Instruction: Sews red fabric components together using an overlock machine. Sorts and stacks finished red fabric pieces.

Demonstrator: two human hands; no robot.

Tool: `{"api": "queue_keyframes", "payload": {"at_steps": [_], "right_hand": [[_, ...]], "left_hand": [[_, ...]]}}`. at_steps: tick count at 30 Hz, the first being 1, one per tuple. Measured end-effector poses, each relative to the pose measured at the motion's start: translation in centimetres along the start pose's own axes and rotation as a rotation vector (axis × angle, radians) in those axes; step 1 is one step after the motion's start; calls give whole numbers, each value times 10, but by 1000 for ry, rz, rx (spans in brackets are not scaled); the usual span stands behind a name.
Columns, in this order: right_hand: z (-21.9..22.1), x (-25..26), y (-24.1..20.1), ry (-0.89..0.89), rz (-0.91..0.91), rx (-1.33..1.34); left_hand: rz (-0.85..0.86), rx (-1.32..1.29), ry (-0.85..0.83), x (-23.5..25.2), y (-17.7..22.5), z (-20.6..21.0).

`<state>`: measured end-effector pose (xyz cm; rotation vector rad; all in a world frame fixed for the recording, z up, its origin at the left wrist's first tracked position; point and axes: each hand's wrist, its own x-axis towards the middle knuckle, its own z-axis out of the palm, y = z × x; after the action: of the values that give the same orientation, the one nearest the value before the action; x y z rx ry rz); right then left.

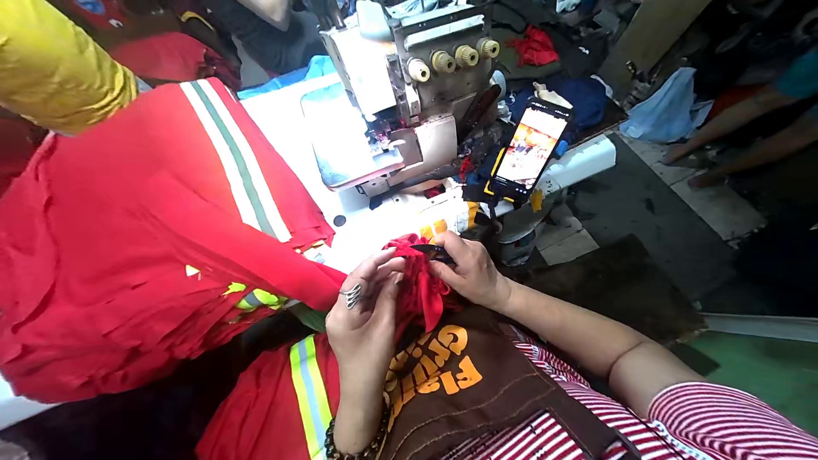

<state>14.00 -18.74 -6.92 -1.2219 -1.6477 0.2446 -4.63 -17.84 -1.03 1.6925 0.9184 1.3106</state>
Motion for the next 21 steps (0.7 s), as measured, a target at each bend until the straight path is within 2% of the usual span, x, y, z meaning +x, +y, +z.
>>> {"api": "queue_keyframes", "payload": {"at_steps": [4,9,15,21], "right_hand": [[-1,-1,-1,23,-34,-113],[0,-5,-2,22,-11,-133],[-1,-3,-6,7,-55,-186],[0,-4,-8,-38,-49,-183]], "left_hand": [[-29,43,31,0,2,3],[-87,73,0,-4,3,3],[35,47,66,-4,0,6],[204,211,-2,-9,-8,10]]}}
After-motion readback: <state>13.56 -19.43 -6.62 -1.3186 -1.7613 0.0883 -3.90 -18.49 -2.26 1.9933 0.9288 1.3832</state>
